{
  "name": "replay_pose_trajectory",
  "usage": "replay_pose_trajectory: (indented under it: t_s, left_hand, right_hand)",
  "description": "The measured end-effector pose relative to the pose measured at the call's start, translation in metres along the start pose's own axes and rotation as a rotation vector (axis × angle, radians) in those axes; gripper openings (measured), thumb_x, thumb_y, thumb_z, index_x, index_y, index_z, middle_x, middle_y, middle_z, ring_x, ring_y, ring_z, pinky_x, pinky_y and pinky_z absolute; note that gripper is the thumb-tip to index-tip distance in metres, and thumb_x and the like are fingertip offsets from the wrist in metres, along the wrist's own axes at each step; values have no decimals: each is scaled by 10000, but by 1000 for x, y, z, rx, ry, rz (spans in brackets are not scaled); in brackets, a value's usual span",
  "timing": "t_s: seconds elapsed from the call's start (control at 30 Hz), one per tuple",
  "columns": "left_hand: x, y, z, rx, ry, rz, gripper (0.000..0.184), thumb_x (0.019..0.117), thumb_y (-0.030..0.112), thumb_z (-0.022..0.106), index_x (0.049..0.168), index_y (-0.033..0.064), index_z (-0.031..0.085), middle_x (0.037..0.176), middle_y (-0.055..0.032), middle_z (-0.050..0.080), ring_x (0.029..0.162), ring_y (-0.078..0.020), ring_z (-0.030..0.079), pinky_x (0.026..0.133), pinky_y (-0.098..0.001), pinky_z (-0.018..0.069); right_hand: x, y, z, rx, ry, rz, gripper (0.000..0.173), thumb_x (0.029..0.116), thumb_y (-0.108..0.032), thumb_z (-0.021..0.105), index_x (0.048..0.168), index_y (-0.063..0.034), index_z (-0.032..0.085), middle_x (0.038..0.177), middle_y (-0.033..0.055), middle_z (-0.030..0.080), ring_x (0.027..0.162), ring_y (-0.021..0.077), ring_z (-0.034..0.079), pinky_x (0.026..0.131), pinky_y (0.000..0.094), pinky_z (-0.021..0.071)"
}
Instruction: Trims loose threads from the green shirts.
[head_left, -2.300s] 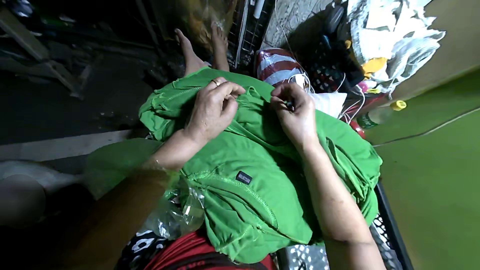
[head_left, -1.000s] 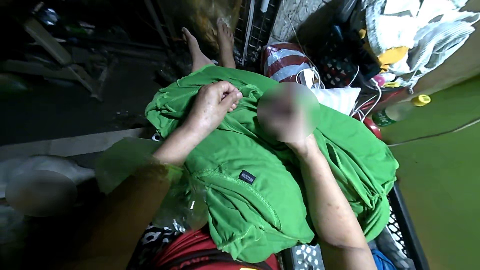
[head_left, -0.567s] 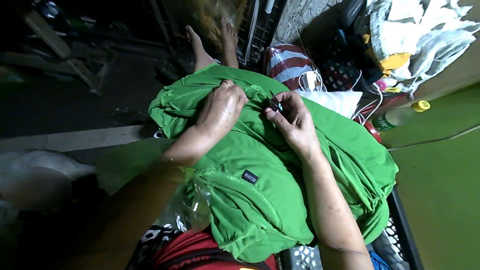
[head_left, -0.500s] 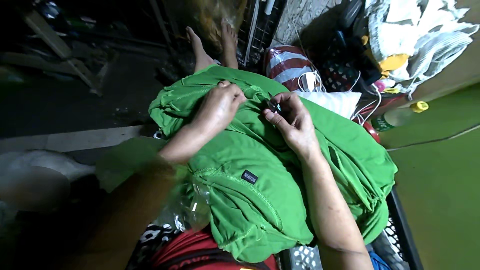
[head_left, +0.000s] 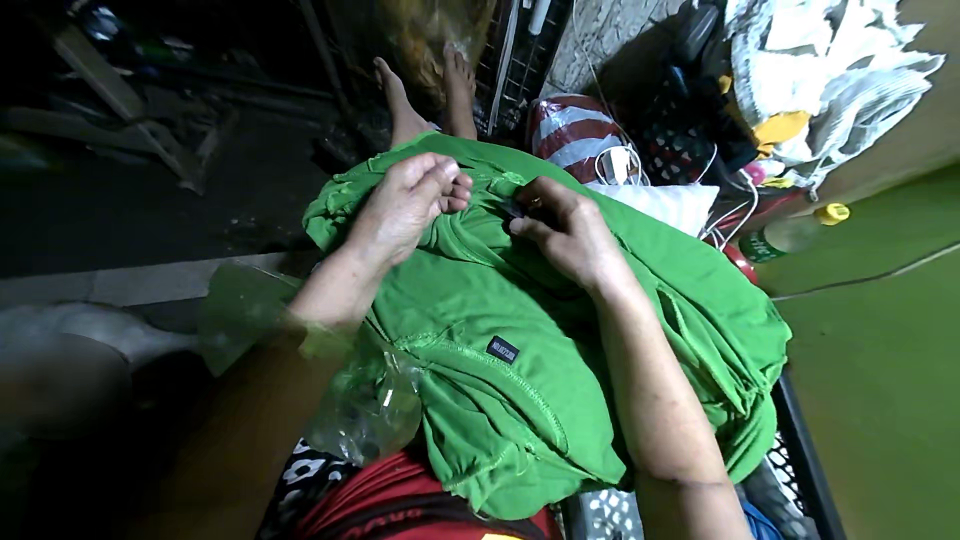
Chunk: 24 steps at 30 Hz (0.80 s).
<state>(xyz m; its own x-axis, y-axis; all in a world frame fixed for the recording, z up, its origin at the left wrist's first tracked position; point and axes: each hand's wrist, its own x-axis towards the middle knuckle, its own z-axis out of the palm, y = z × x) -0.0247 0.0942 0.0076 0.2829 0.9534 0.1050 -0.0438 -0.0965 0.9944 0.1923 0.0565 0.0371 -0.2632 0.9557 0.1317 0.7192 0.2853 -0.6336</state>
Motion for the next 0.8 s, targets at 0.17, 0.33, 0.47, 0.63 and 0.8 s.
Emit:
replay_pose_trajectory:
  t_s: [0.17, 0.33, 0.47, 0.63, 0.8]
  left_hand:
    - [-12, 5, 3, 234, 68, 36, 77, 1012, 49, 594, 1054, -13, 573, 934, -23, 692, 779, -20, 692, 784, -210, 596]
    - [-12, 5, 14, 653, 79, 254, 137, 971, 114, 672, 980, 1, 748, 923, -107, 713, 800, -74, 675, 796, -217, 559]
    - [-7, -1, 21, 830, 47, 441, 162, 964, 97, 655, 934, -19, 764, 869, -184, 699, 803, -246, 667, 778, -341, 535]
    - [-7, 7, 32, 1039, -96, 298, 272, 1061, 122, 483, 1047, -93, 649, 1069, -295, 636, 962, -450, 665, 848, -566, 532]
    - [2, 0, 11, 698, -150, 101, 257, 1095, 177, 444, 1095, -10, 619, 1024, -152, 617, 920, -218, 590, 845, -405, 477]
  right_hand:
    - [-8, 30, -1, 567, 101, 61, 187, 983, -92, 595, 1160, -35, 577, 888, -22, 696, 602, -25, 543, 532, 146, 439]
    - [-10, 28, 3, 560, 144, 51, 171, 986, -85, 596, 1148, -35, 575, 882, -25, 694, 603, -20, 541, 538, 147, 437]
    - [-12, 24, 7, 533, 169, 39, 178, 971, -84, 620, 1137, -38, 577, 877, -31, 679, 634, -24, 560, 555, 138, 446]
    - [-14, 22, 10, 428, 187, 28, 222, 955, -115, 668, 1144, -22, 597, 888, -14, 654, 668, -18, 575, 595, 147, 478]
    - [-16, 22, 12, 356, 171, -43, 219, 948, -99, 676, 1138, -5, 620, 950, 32, 670, 769, 10, 617, 683, 178, 518]
